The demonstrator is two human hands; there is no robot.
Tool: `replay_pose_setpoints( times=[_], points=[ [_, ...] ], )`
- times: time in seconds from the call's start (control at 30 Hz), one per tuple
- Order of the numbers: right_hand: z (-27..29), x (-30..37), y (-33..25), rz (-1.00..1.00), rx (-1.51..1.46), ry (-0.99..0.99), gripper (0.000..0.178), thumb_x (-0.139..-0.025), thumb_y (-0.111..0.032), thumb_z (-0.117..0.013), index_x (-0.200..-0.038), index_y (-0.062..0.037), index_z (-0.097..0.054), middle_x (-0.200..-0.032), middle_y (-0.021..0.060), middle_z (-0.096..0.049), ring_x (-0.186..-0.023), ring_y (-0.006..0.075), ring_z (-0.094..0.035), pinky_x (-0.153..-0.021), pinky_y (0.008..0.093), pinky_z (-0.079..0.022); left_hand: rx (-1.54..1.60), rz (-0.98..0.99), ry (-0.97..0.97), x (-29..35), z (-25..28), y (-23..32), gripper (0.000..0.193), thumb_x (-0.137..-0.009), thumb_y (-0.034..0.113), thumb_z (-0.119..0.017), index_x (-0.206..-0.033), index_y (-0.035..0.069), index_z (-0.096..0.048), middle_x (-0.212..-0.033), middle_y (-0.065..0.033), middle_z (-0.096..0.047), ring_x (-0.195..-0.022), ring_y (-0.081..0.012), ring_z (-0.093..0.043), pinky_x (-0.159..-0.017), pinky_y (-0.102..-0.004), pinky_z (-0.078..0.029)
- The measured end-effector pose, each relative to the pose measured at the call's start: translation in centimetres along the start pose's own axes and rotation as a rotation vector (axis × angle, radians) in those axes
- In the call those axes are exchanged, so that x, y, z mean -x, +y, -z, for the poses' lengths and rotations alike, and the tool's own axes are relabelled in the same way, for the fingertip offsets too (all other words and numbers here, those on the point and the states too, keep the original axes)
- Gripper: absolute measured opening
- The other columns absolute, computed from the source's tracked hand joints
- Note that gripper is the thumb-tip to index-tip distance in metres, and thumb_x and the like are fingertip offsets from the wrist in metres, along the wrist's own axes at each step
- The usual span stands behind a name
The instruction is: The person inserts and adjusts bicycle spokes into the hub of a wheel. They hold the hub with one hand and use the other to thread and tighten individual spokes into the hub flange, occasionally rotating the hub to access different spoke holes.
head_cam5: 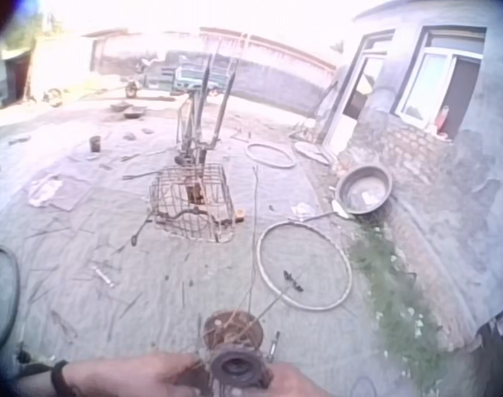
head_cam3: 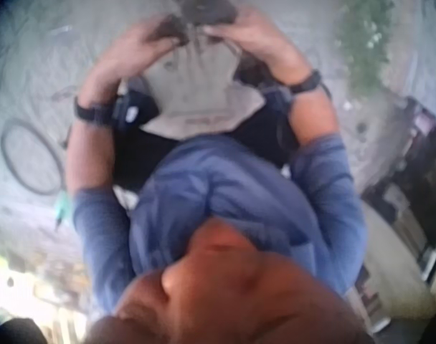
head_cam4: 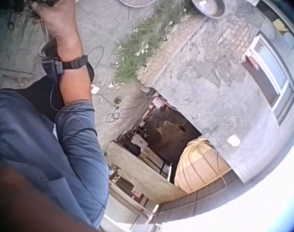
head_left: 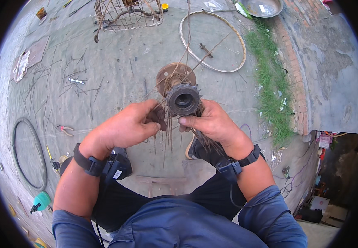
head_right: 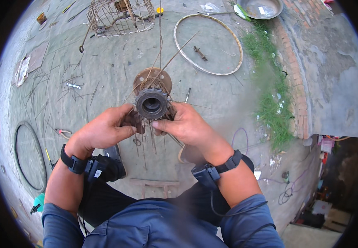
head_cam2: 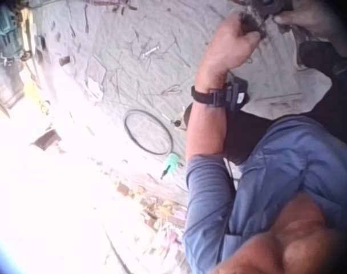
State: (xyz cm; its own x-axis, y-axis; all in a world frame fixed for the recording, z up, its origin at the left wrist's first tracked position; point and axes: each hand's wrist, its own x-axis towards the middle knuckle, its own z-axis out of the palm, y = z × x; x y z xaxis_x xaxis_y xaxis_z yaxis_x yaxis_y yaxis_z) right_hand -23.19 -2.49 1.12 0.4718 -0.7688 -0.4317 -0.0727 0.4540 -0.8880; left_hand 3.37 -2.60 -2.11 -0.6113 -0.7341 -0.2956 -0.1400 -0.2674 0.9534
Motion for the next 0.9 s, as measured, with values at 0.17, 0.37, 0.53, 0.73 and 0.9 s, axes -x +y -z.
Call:
replay_pose_setpoints(
  times=[0.17,0.37,0.53,0.73,0.9],
  points=[
    [0.1,-0.1,-0.1,-0.026,-0.072,-0.009,0.026,-0.099,-0.012,-0.079,-0.122,-0.0010,-0.073,-0.105,0.0035,-0.074,-0.090,0.0131,-0.069,-0.081,0.0319,-0.058,-0.067,0.009,0.051,0.0,-0.2,0.0,0.025,-0.094,0.006,-0.065,-0.116,-0.006,-0.064,-0.097,-0.0176,-0.076,-0.088,-0.0248,-0.073,-0.081,-0.0396,-0.058],
    [0.1,-0.1,0.1,-0.019,-0.066,-0.005,0.026,-0.099,-0.010,-0.079,-0.122,-0.0004,-0.073,-0.105,0.0038,-0.074,-0.087,0.0135,-0.069,-0.078,0.0324,-0.058,-0.311,-0.013,0.093,0.4,-0.4,1.3,0.027,-0.094,0.013,-0.071,-0.113,-0.006,-0.063,-0.084,-0.0212,-0.069,-0.078,-0.0288,-0.070,-0.073,-0.0437,-0.055],
    [0.2,-0.2,0.1,-0.012,-0.013,0.014,0.027,-0.099,-0.011,-0.079,-0.123,-0.0005,-0.073,-0.104,0.0040,-0.074,-0.087,0.0136,-0.069,-0.079,0.0327,-0.058,-0.123,0.107,0.044,0.9,-0.2,2.9,0.022,-0.106,0.016,-0.064,-0.116,-0.004,-0.062,-0.089,-0.0166,-0.073,-0.083,-0.0229,-0.075,-0.075,-0.0394,-0.059],
    [0.2,-0.4,0.5,-0.034,-0.085,0.082,0.028,-0.098,-0.011,-0.079,-0.124,-0.0016,-0.073,-0.108,0.0031,-0.075,-0.092,0.0128,-0.069,-0.080,0.0317,-0.057,0.210,0.078,0.114,0.8,-1.6,0.3,0.024,-0.117,0.018,-0.048,-0.119,-0.004,-0.059,-0.101,-0.0135,-0.075,-0.091,-0.0194,-0.075,-0.083,-0.0351,-0.062],
    [0.2,-0.2,1.1,-0.046,-0.076,0.058,0.037,-0.097,-0.011,-0.078,-0.131,0.0018,-0.070,-0.120,0.0075,-0.076,-0.108,0.0179,-0.071,-0.099,0.0360,-0.055,0.256,0.044,0.115,0.8,-4.4,-1.4,0.026,-0.118,0.022,-0.047,-0.120,-0.003,-0.055,-0.105,-0.0138,-0.074,-0.096,-0.0198,-0.075,-0.086,-0.0353,-0.062]
  ],
)
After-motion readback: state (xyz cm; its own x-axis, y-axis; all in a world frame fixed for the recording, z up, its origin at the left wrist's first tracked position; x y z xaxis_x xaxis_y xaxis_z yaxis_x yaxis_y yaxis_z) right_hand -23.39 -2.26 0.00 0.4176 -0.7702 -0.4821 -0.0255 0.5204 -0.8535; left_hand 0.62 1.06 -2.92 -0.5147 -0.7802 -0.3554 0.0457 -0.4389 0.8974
